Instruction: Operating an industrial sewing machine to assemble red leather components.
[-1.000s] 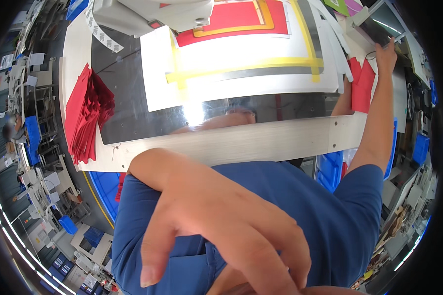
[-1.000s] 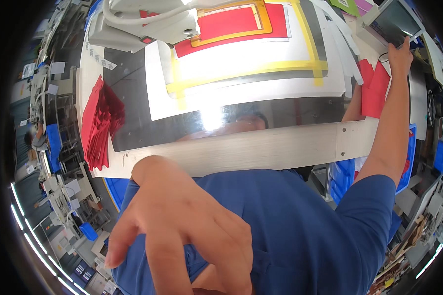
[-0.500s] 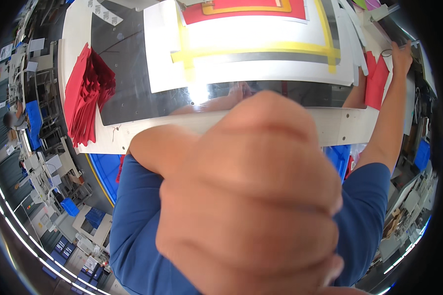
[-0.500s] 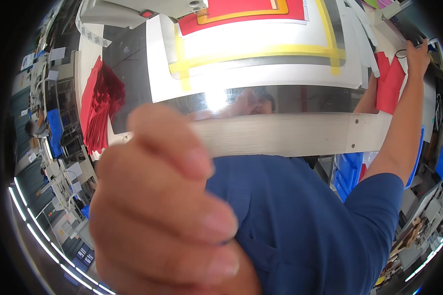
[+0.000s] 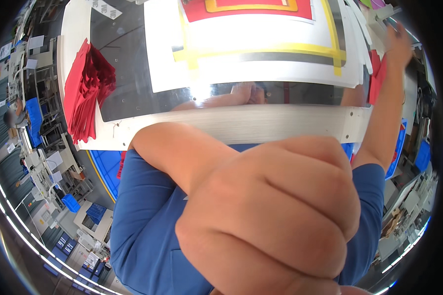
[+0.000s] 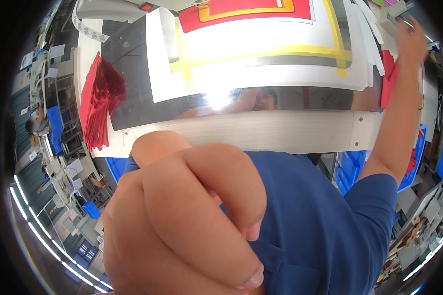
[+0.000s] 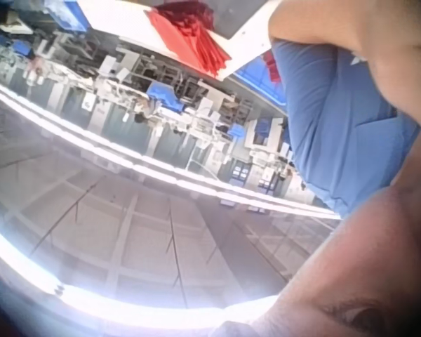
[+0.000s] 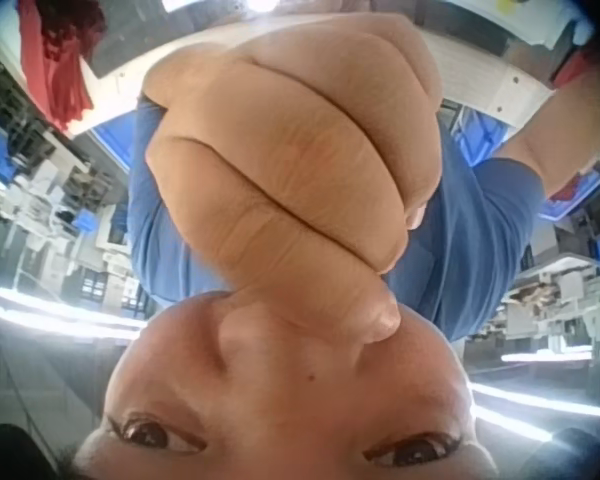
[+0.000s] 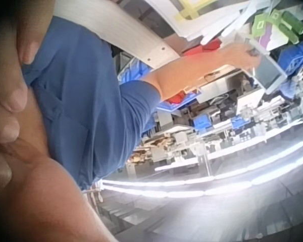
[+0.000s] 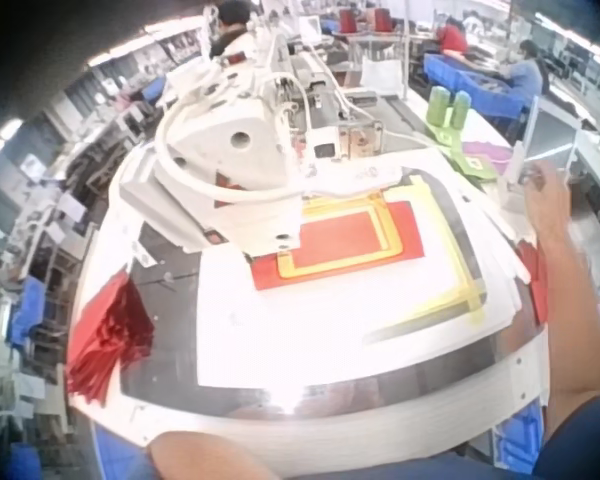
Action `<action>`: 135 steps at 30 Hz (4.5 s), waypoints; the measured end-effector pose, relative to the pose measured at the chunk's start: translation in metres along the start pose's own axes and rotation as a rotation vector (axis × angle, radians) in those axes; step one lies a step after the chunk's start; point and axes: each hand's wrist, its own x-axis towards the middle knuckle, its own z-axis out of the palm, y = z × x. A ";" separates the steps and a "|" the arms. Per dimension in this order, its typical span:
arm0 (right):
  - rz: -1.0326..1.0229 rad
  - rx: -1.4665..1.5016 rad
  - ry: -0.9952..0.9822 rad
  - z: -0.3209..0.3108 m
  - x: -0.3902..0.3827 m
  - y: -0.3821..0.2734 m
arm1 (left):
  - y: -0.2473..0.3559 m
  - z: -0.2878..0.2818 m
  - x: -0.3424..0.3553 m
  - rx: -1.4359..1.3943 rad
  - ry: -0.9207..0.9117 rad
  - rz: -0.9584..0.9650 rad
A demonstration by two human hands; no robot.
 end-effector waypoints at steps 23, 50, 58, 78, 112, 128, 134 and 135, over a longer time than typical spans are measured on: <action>-0.814 1.201 -0.733 0.040 -0.050 -0.372 | -0.160 -0.150 0.004 0.682 0.087 -0.455; 0.244 0.571 -0.558 -0.122 -0.125 -0.112 | -0.153 -0.302 0.000 1.643 0.197 -0.212; 0.006 0.273 -0.588 -0.165 -0.170 -0.008 | -0.159 -0.255 0.010 1.492 0.150 -0.264; -0.746 0.911 -0.388 -0.162 -0.203 -0.296 | -0.157 -0.094 -0.007 -0.584 0.117 -0.870; 0.391 1.450 -1.267 -0.131 -0.130 -0.278 | -0.134 -0.159 -0.026 -0.287 0.204 -0.740; 0.457 1.347 -1.255 -0.124 -0.132 -0.262 | -0.137 -0.153 -0.015 0.136 0.064 -0.872; 0.235 1.165 -1.040 -0.122 -0.129 -0.260 | -0.141 -0.154 -0.012 0.761 -0.010 -0.394; 0.225 1.145 -0.972 -0.126 -0.129 -0.260 | -0.143 -0.154 -0.010 0.748 -0.011 -0.383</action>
